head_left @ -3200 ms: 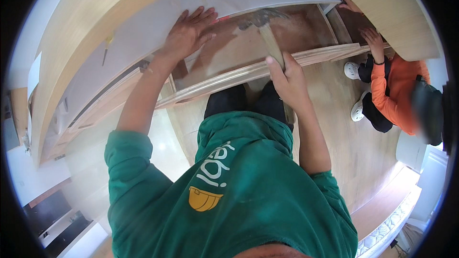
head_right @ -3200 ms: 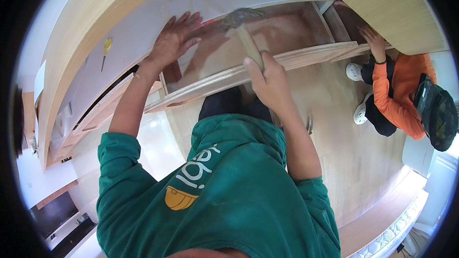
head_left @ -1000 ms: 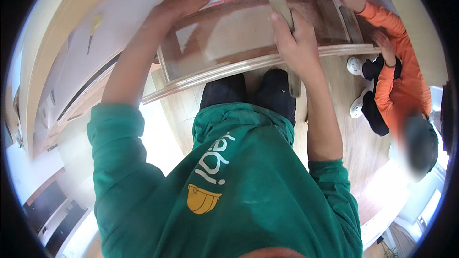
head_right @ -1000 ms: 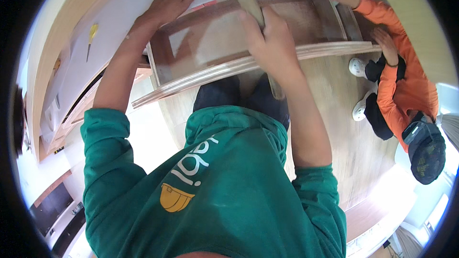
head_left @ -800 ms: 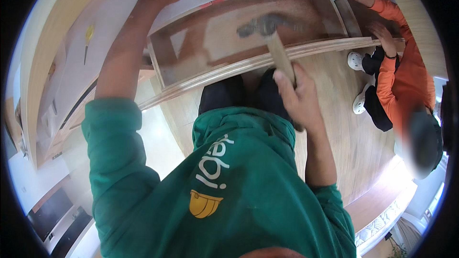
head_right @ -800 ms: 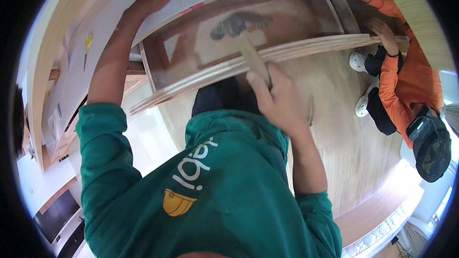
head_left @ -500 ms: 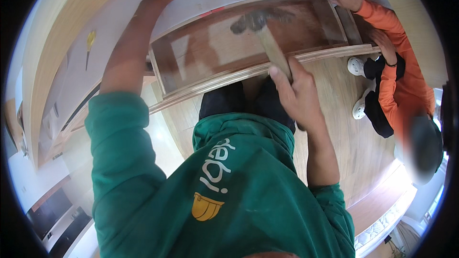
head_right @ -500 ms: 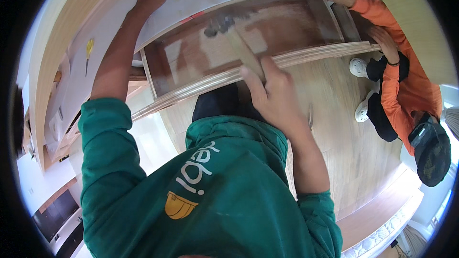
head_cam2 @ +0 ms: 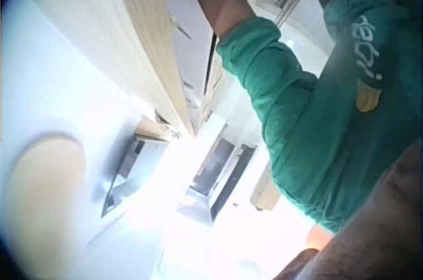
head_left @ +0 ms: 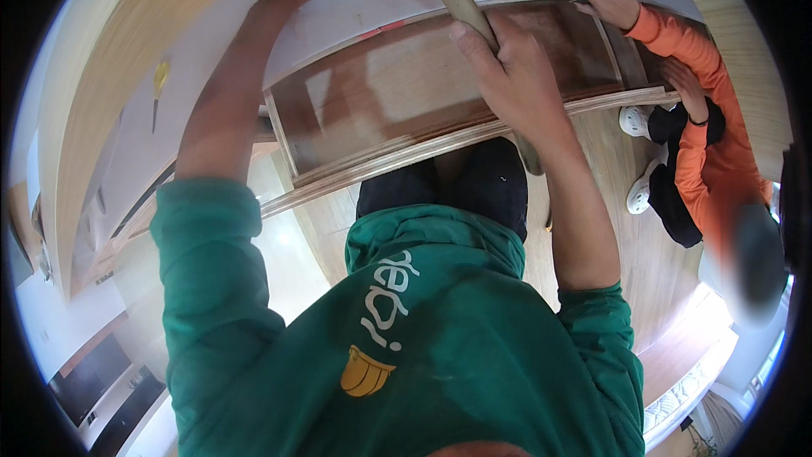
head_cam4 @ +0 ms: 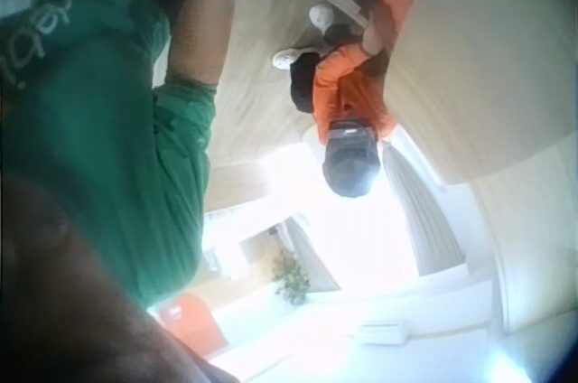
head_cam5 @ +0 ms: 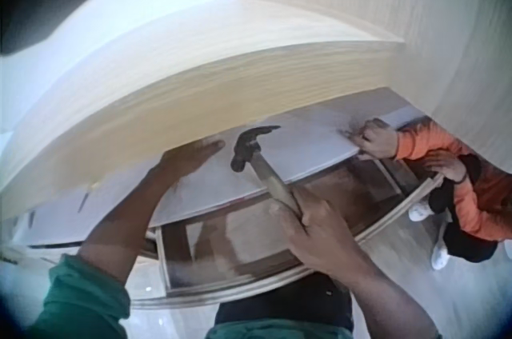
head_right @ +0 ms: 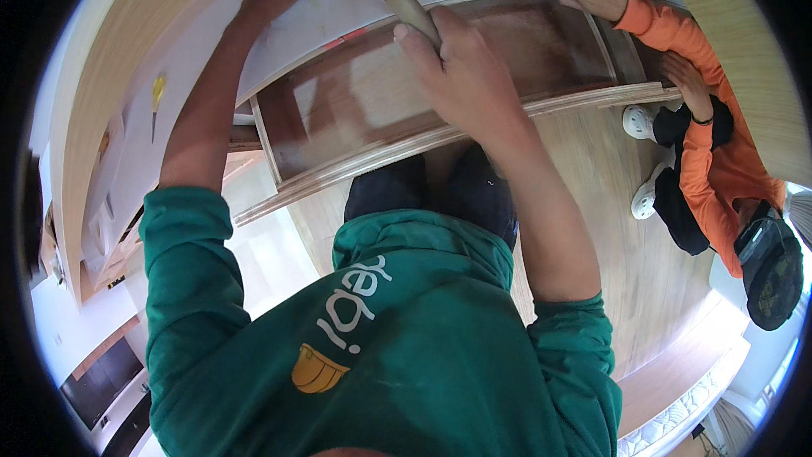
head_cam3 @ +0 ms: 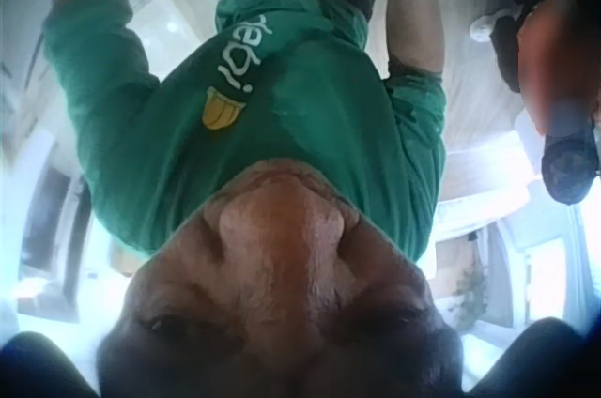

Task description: The person kneels and uses a utility knife and hammer to fit and secure a wooden panel into a cabinet frame. They then stand, walk to retrieve a white bucket, and return to continue working on the cabinet.

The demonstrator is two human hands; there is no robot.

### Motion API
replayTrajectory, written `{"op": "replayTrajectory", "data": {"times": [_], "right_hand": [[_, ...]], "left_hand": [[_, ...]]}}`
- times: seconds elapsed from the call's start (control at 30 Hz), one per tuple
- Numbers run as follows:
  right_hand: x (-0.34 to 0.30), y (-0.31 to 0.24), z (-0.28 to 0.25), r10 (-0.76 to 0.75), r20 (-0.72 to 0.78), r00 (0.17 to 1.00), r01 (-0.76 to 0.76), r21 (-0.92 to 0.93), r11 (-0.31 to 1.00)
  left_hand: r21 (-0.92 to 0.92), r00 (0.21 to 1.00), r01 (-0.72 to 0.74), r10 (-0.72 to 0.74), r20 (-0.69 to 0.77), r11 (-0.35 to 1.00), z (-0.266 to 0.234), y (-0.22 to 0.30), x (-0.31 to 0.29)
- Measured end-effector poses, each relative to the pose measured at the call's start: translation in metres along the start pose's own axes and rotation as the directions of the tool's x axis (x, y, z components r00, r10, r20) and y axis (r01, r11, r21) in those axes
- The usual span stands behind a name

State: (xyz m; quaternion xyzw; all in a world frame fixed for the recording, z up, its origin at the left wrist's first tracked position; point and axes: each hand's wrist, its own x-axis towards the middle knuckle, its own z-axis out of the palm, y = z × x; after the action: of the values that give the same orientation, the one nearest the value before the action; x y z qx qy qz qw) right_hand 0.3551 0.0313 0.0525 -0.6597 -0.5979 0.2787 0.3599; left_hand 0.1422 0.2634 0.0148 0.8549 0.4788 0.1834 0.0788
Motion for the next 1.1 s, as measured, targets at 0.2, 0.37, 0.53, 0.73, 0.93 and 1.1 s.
{"op": "replayTrajectory", "data": {"times": [0.2, 0.37, 0.53, 0.73, 0.93, 1.1], "right_hand": [[0.033, -0.002, 0.008, -0.022, 0.011, 1.0, 0.023, -0.134, 0.991], [0.072, -0.01, 0.025, -0.098, -0.02, 0.995, 0.092, -0.197, 0.976], [0.105, -0.01, 0.044, -0.421, -0.1, 0.902, 0.397, -0.194, 0.897], [0.131, 0.01, 0.055, -0.565, -0.084, 0.821, 0.481, -0.433, 0.762], [0.141, 0.011, 0.058, -0.678, -0.035, 0.734, 0.577, -0.495, 0.65], [0.133, -0.014, 0.057, -0.505, -0.057, 0.861, 0.444, -0.4, 0.802]], "left_hand": [[0.051, 0.999, 0.001, 0.001, -0.048, 0.999, -0.003, -0.015, 0.004], [0.059, 0.997, -0.008, 0.013, -0.082, 0.998, -0.006, -0.026, -0.002], [0.045, 0.995, -0.005, 0.009, -0.103, 0.999, -0.007, -0.028, -0.007], [0.048, 0.994, -0.004, 0.01, -0.108, 0.999, -0.007, -0.031, -0.006], [0.051, 0.993, 0.007, -0.001, -0.116, 0.999, -0.008, -0.034, -0.012], [0.049, 0.993, -0.004, 0.01, -0.117, 0.999, -0.007, -0.038, -0.007]]}}
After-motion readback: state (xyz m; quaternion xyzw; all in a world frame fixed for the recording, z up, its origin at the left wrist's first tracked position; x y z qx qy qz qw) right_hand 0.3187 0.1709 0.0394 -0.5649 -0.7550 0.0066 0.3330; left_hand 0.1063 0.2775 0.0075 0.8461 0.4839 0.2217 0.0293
